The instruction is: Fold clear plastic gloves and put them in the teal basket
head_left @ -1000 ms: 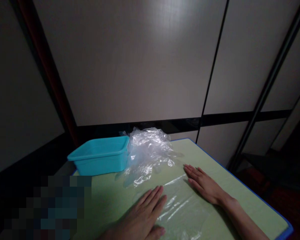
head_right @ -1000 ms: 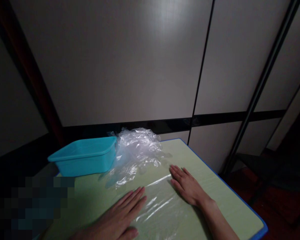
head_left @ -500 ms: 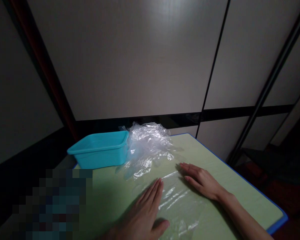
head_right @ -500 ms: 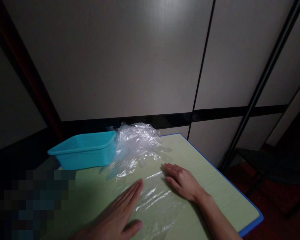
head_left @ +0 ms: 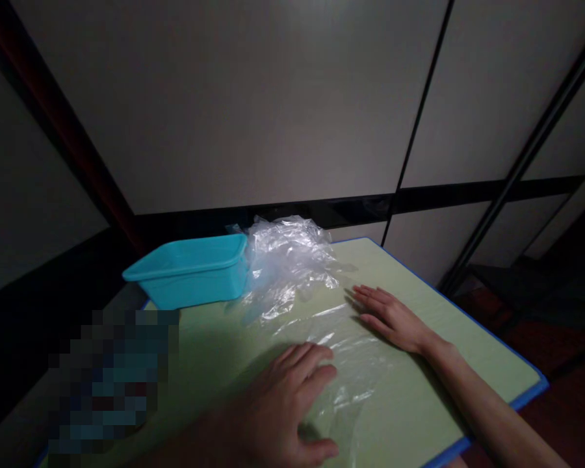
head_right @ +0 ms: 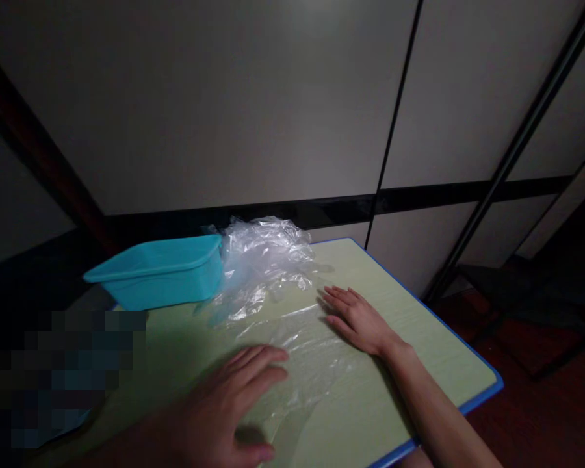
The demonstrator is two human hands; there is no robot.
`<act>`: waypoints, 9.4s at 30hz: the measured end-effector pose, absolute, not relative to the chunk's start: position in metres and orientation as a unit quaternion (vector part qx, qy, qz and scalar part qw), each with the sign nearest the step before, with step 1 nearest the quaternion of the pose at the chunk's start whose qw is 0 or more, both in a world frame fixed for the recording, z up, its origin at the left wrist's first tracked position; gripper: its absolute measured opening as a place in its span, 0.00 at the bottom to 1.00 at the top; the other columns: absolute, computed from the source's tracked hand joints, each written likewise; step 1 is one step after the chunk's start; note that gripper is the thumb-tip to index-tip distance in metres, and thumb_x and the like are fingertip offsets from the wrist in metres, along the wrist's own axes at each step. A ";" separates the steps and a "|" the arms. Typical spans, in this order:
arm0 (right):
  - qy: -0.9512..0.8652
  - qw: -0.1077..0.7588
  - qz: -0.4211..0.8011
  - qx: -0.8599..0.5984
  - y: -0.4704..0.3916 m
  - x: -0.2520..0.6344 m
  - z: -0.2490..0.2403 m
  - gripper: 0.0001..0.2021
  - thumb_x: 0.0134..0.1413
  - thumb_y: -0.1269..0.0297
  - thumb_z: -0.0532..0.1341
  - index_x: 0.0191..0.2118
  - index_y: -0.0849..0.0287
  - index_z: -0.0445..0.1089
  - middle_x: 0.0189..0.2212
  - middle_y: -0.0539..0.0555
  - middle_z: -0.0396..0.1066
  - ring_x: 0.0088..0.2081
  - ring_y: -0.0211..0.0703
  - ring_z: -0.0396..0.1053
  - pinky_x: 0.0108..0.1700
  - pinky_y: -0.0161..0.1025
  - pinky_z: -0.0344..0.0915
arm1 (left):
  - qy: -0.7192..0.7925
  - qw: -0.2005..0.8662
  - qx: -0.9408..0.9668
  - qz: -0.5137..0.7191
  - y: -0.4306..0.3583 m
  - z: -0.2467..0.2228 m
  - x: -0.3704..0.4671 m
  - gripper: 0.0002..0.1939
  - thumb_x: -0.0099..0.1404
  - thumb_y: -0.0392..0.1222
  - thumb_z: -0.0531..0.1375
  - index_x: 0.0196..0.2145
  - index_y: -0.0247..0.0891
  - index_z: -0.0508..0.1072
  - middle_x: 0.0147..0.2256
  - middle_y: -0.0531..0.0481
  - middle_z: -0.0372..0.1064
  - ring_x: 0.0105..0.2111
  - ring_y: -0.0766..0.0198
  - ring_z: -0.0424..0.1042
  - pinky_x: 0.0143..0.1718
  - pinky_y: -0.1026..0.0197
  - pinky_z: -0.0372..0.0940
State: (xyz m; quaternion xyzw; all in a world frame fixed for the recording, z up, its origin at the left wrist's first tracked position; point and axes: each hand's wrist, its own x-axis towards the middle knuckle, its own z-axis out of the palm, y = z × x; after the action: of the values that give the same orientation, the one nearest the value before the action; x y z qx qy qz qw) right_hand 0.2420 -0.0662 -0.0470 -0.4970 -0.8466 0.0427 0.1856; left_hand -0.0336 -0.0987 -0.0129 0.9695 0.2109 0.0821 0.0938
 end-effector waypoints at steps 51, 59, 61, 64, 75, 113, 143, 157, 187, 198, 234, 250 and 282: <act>-0.891 0.119 0.088 -0.428 -0.153 0.213 -0.045 0.38 0.54 0.50 0.52 0.62 0.59 0.30 0.61 0.59 0.35 0.60 0.52 0.39 0.58 0.54 0.46 | 0.259 0.091 0.961 -0.041 -0.115 -0.044 -0.026 0.36 0.64 0.54 0.46 0.59 0.23 0.44 0.60 0.33 0.29 0.59 0.48 0.31 0.58 0.48 0.42; -0.866 0.120 0.060 -0.481 -0.152 0.234 -0.051 0.36 0.55 0.53 0.53 0.63 0.58 0.34 0.61 0.58 0.38 0.60 0.53 0.41 0.58 0.54 0.47 | 0.278 0.108 0.954 0.001 -0.117 -0.039 -0.029 0.46 0.57 0.56 0.54 0.61 0.26 0.37 0.61 0.35 0.25 0.60 0.48 0.29 0.57 0.47 0.43; -0.861 0.119 0.063 -0.491 -0.156 0.234 -0.051 0.35 0.55 0.54 0.53 0.63 0.58 0.36 0.61 0.58 0.40 0.60 0.53 0.42 0.57 0.53 0.50 | 0.305 0.107 0.945 0.049 -0.118 -0.035 -0.032 0.46 0.57 0.51 0.56 0.61 0.29 0.33 0.61 0.37 0.28 0.60 0.49 0.32 0.57 0.46 0.45; -0.861 0.117 0.059 -0.492 -0.167 0.236 -0.048 0.35 0.55 0.55 0.53 0.63 0.56 0.34 0.60 0.57 0.43 0.59 0.54 0.44 0.56 0.56 0.51 | 0.342 0.102 0.929 0.096 -0.114 -0.031 -0.034 0.41 0.60 0.46 0.54 0.61 0.33 0.32 0.60 0.37 0.42 0.59 0.50 0.43 0.55 0.45 0.48; -0.914 0.097 0.173 -0.352 -0.197 0.192 -0.007 0.27 0.59 0.59 0.49 0.60 0.39 0.36 0.53 0.46 0.58 0.56 0.45 0.53 0.56 0.49 0.55 | 0.369 0.088 0.920 0.096 -0.097 -0.029 -0.034 0.31 0.63 0.47 0.50 0.59 0.32 0.46 0.59 0.38 0.45 0.59 0.53 0.44 0.57 0.46 0.44; -0.889 0.142 0.159 -0.406 -0.059 0.188 -0.033 0.25 0.61 0.55 0.43 0.62 0.58 0.42 0.61 0.57 0.42 0.61 0.44 0.41 0.60 0.51 0.41 | -0.008 0.111 0.994 0.020 -0.108 -0.012 -0.032 0.20 0.67 0.35 0.46 0.56 0.30 0.54 0.59 0.45 0.47 0.59 0.62 0.44 0.58 0.61 0.45; -0.876 0.188 0.117 -0.429 -0.049 0.198 -0.041 0.18 0.62 0.60 0.45 0.50 0.60 0.64 0.51 0.58 0.64 0.53 0.45 0.60 0.56 0.53 0.48 | -0.037 0.007 0.999 0.037 -0.099 -0.049 -0.033 0.21 0.68 0.38 0.44 0.57 0.34 0.52 0.61 0.51 0.41 0.60 0.65 0.41 0.58 0.64 0.45; -0.888 0.251 0.120 -0.365 -0.051 0.195 -0.038 0.16 0.61 0.66 0.45 0.49 0.61 0.65 0.46 0.57 0.68 0.48 0.44 0.63 0.54 0.47 0.55 | -0.005 0.114 0.993 -0.006 -0.100 -0.005 -0.034 0.22 0.68 0.41 0.44 0.58 0.36 0.52 0.61 0.47 0.41 0.60 0.63 0.41 0.59 0.61 0.42; -0.887 0.224 0.128 -0.382 -0.058 0.215 -0.043 0.18 0.58 0.55 0.51 0.31 0.60 0.73 0.30 0.54 0.59 0.38 0.42 0.58 0.41 0.43 0.55 | 0.185 0.069 0.978 0.068 -0.017 -0.027 -0.023 0.16 0.68 0.45 0.46 0.51 0.46 0.64 0.54 0.51 0.58 0.58 0.56 0.46 0.57 0.42 0.30; -0.862 0.268 0.121 -0.413 -0.060 0.215 -0.041 0.22 0.59 0.52 0.45 0.43 0.58 0.70 0.34 0.56 0.60 0.38 0.44 0.58 0.40 0.43 0.57 | 0.195 0.091 0.972 0.097 -0.017 -0.028 -0.022 0.15 0.68 0.45 0.45 0.48 0.46 0.67 0.51 0.51 0.61 0.57 0.58 0.48 0.57 0.41 0.29; -0.859 0.222 0.056 -0.457 -0.056 0.214 -0.037 0.16 0.60 0.58 0.48 0.45 0.54 0.69 0.38 0.57 0.61 0.42 0.47 0.58 0.46 0.47 0.54 | 0.162 0.039 0.982 0.088 -0.017 -0.035 -0.016 0.17 0.67 0.46 0.48 0.51 0.40 0.63 0.53 0.47 0.59 0.57 0.58 0.48 0.57 0.43 0.24; -0.864 0.261 0.109 -0.418 -0.057 0.214 -0.039 0.15 0.59 0.62 0.49 0.36 0.59 0.73 0.38 0.57 0.60 0.43 0.46 0.57 0.46 0.47 0.55 | 0.143 0.037 0.983 0.107 -0.016 -0.039 -0.015 0.15 0.66 0.42 0.50 0.50 0.42 0.64 0.55 0.44 0.56 0.57 0.59 0.48 0.57 0.43 0.29; -0.845 0.245 0.049 -0.472 -0.106 0.232 -0.043 0.15 0.59 0.64 0.48 0.47 0.57 0.67 0.44 0.59 0.59 0.46 0.49 0.57 0.48 0.50 0.56 | 0.350 0.105 0.907 0.211 -0.056 -0.038 -0.030 0.41 0.52 0.40 0.61 0.57 0.39 0.40 0.52 0.43 0.59 0.54 0.54 0.55 0.58 0.43 0.36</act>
State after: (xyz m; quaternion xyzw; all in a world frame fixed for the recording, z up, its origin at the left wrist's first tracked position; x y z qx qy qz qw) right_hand 0.2325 -0.1064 -0.0428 -0.4722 -0.8453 0.0490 0.2452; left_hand -0.0305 -0.0558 -0.0380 0.9066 0.3503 0.2105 0.1050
